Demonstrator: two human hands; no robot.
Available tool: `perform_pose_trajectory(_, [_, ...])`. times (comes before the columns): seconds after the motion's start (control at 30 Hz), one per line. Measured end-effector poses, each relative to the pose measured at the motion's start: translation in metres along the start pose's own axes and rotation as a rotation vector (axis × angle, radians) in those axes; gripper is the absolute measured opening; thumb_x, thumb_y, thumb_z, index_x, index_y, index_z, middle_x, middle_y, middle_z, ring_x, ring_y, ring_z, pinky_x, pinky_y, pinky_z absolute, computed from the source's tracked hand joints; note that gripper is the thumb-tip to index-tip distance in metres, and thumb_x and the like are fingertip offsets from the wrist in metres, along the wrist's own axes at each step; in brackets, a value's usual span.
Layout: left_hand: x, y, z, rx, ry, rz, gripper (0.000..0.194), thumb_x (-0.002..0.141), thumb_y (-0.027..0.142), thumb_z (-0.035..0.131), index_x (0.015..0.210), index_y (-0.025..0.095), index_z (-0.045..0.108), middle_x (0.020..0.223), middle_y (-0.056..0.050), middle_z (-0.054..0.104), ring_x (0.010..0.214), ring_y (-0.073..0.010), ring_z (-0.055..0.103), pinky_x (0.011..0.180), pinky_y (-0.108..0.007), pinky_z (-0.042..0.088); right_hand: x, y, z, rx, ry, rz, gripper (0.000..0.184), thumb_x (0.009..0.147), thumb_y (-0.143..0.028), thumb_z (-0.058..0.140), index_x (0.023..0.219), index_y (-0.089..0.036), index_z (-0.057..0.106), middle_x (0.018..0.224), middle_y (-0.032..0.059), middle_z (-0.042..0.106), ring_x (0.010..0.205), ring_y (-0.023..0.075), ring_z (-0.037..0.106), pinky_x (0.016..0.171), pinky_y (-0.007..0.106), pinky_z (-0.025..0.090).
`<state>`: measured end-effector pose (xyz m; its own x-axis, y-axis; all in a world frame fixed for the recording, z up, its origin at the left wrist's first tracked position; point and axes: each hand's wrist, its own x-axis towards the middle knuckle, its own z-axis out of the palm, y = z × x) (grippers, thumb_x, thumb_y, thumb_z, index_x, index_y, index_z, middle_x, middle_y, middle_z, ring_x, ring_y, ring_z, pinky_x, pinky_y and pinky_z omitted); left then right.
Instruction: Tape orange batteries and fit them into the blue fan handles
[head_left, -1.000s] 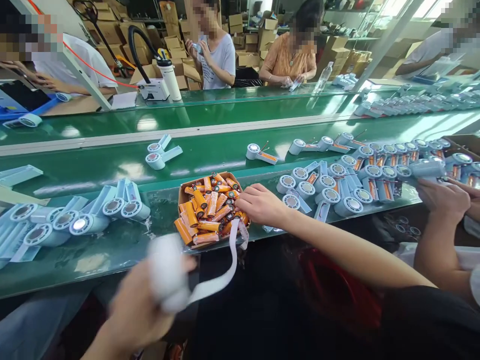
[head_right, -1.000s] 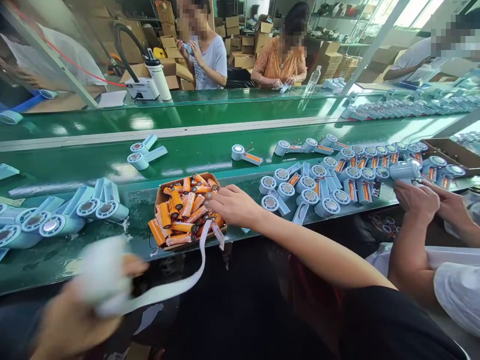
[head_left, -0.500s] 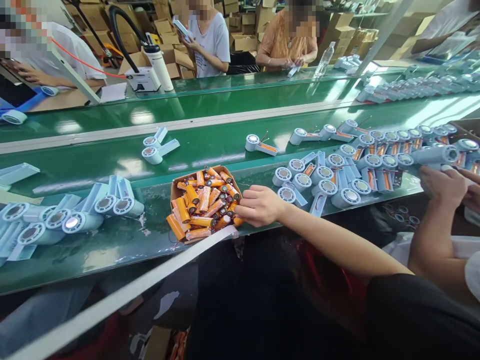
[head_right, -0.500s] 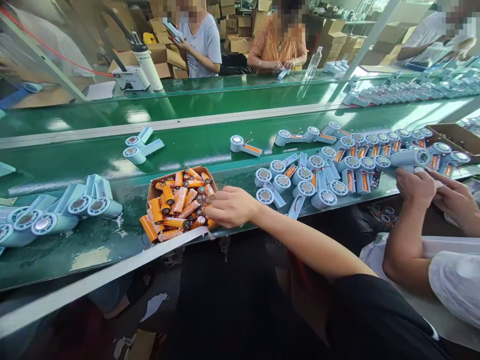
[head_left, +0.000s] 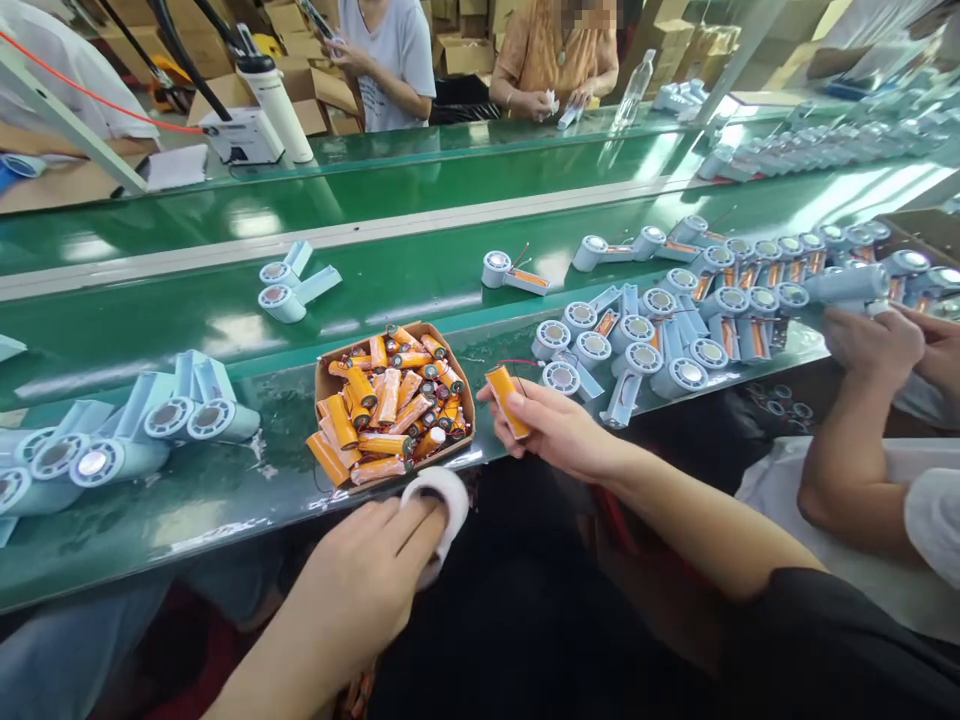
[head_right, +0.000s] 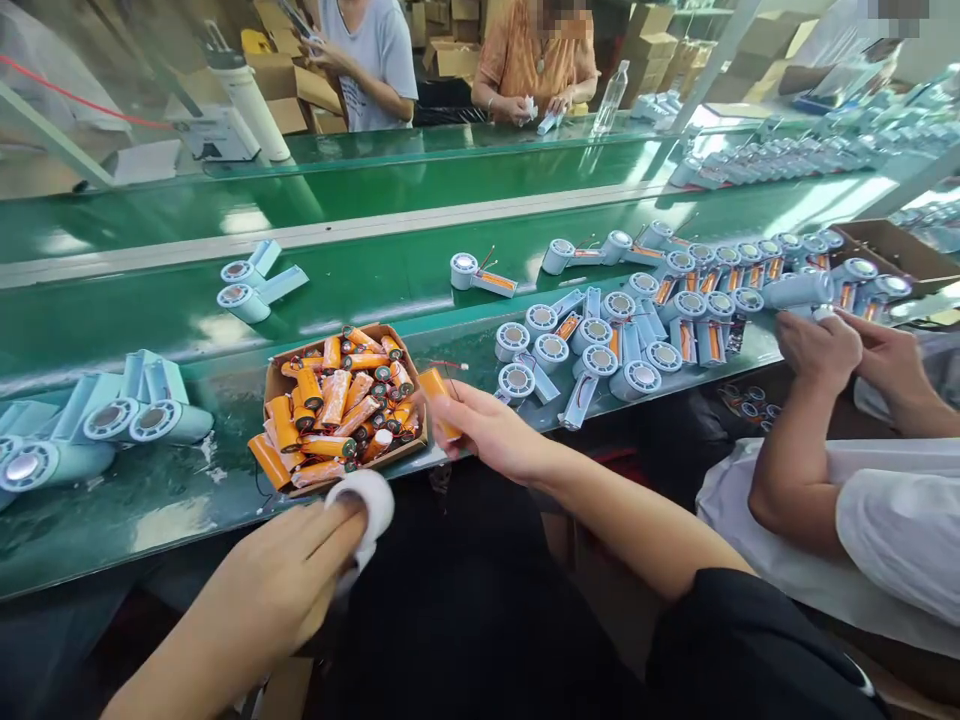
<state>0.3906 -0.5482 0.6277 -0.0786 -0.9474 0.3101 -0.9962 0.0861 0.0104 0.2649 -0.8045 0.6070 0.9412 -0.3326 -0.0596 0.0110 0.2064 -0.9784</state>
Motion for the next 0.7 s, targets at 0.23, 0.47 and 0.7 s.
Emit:
perform_pose_trajectory(0.23, [0.028,-0.017,0.017,0.217,-0.138,0.145,0.031,0.099,0.005,0.053,0.122,0.015,0.071,0.098,-0.006,0.072,0.083,-0.0234,0.063,0.076,-0.039,0.050,-0.021,-0.016,-0.007,-0.595,-0.151,-0.057,0.019,0.100,-0.038,0.070,0.099,-0.019,0.074,0.088,0.0041,0.079,0.086,0.0208,0.072,0.084,0.032,0.054])
perform_pose_trajectory(0.47, [0.032,-0.013,0.011,0.258,-0.148,0.209,0.023,0.097,0.006,0.059,0.112,0.017,0.073,0.093,-0.004,0.068,0.084,-0.0240,0.060,0.080,-0.042,0.046,-0.026,-0.030,0.002,-0.811,-0.354,-0.003,0.038,0.096,-0.013,0.066,0.133,-0.020,0.072,0.085,0.0005,0.080,0.070,0.0162,0.070,0.069,0.025,0.047])
perform_pose_trajectory(0.7, [0.043,-0.003,0.010,0.242,-0.256,0.226,0.015,0.099,0.010,0.061,0.097,0.019,0.072,0.088,-0.005,0.065,0.084,-0.0239,0.059,0.071,-0.040,0.041,-0.016,-0.021,-0.002,-0.812,-0.408,0.026,0.025,0.093,-0.012,0.068,0.115,-0.018,0.076,0.080,0.0018,0.076,0.071,0.0165,0.067,0.070,0.027,0.048])
